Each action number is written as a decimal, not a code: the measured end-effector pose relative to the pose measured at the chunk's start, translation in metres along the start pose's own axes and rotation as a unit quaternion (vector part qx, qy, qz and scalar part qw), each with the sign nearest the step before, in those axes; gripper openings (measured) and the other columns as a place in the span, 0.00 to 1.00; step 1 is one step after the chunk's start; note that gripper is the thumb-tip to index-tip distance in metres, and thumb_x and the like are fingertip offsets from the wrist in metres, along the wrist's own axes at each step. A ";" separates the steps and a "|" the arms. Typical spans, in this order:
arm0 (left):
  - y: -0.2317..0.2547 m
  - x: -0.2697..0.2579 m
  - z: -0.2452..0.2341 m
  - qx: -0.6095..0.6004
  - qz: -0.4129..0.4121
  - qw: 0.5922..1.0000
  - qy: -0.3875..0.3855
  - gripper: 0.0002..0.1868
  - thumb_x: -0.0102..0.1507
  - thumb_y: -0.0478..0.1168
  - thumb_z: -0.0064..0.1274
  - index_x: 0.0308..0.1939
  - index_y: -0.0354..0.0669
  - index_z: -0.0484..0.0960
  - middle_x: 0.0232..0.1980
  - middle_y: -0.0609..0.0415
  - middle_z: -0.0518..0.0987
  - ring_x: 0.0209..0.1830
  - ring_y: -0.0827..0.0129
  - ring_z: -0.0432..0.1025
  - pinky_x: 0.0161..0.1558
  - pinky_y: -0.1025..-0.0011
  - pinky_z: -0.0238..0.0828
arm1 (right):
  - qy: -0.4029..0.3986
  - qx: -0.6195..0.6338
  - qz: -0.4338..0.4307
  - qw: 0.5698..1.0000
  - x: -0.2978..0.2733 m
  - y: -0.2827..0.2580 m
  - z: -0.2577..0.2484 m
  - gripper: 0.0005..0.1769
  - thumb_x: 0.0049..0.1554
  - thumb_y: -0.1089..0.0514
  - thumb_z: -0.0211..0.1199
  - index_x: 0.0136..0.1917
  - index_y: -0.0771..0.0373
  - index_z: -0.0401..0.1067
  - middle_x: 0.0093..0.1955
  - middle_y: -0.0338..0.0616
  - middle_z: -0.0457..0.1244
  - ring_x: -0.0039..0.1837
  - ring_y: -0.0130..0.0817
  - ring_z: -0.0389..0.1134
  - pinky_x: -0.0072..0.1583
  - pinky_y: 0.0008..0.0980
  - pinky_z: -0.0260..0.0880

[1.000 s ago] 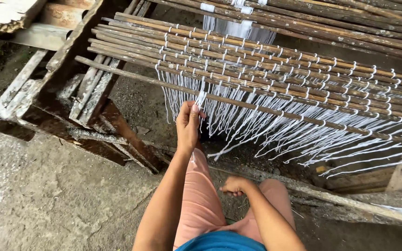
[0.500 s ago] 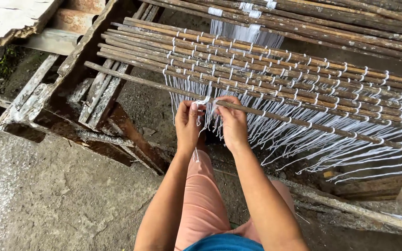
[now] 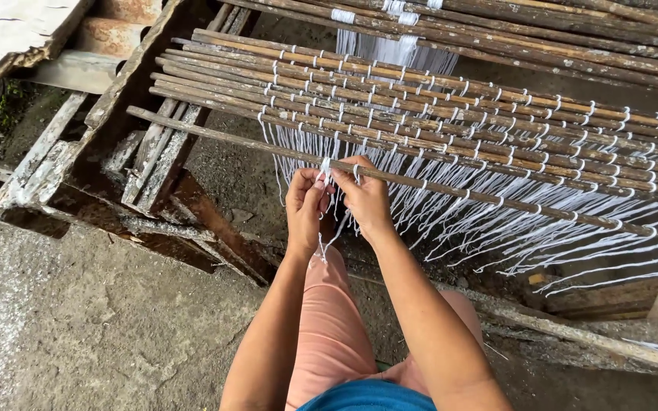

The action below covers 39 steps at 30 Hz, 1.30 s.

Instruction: Tying white threads onto wooden rods of a loom structure

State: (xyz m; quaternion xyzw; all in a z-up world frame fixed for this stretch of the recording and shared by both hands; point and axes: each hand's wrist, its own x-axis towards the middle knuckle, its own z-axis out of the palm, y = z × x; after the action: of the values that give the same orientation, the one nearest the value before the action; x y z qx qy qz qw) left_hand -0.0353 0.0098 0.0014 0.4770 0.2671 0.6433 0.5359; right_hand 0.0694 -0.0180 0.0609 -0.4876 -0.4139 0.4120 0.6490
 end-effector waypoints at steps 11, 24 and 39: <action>0.014 -0.004 0.004 0.075 0.016 0.997 0.032 0.07 0.69 0.40 0.54 0.44 0.41 0.84 0.26 0.53 0.79 0.23 0.80 0.62 0.28 0.82 0.59 | -0.033 0.111 0.014 0.993 0.001 0.030 -0.017 0.04 0.65 0.64 0.54 0.52 0.55 0.67 0.47 0.37 0.62 0.32 0.16 0.58 0.29 0.11 0.53; 0.022 0.004 0.023 0.064 0.049 0.991 0.110 0.07 0.69 0.40 0.56 0.39 0.45 0.86 0.29 0.56 0.80 0.25 0.79 0.66 0.31 0.80 0.66 | -0.070 0.230 0.001 0.971 0.000 0.024 -0.016 0.06 0.69 0.63 0.43 0.55 0.51 0.56 0.40 0.39 0.60 0.27 0.13 0.49 0.28 0.12 0.48; -0.017 -0.004 0.019 0.142 0.106 0.983 0.056 0.13 0.69 0.40 0.57 0.29 0.45 0.78 0.26 0.59 0.67 0.29 0.79 0.59 0.37 0.77 0.58 | -0.064 0.261 0.117 0.956 -0.004 0.036 -0.038 0.07 0.65 0.58 0.51 0.47 0.63 0.65 0.28 0.33 0.46 0.28 0.18 0.41 0.27 0.14 0.41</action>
State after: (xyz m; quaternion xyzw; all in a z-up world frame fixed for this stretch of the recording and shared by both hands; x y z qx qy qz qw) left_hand -0.0112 0.0078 -0.0072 0.5369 0.3332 0.6780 0.3755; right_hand 0.0993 -0.0266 0.0185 -0.3194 -0.2727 0.6087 0.6731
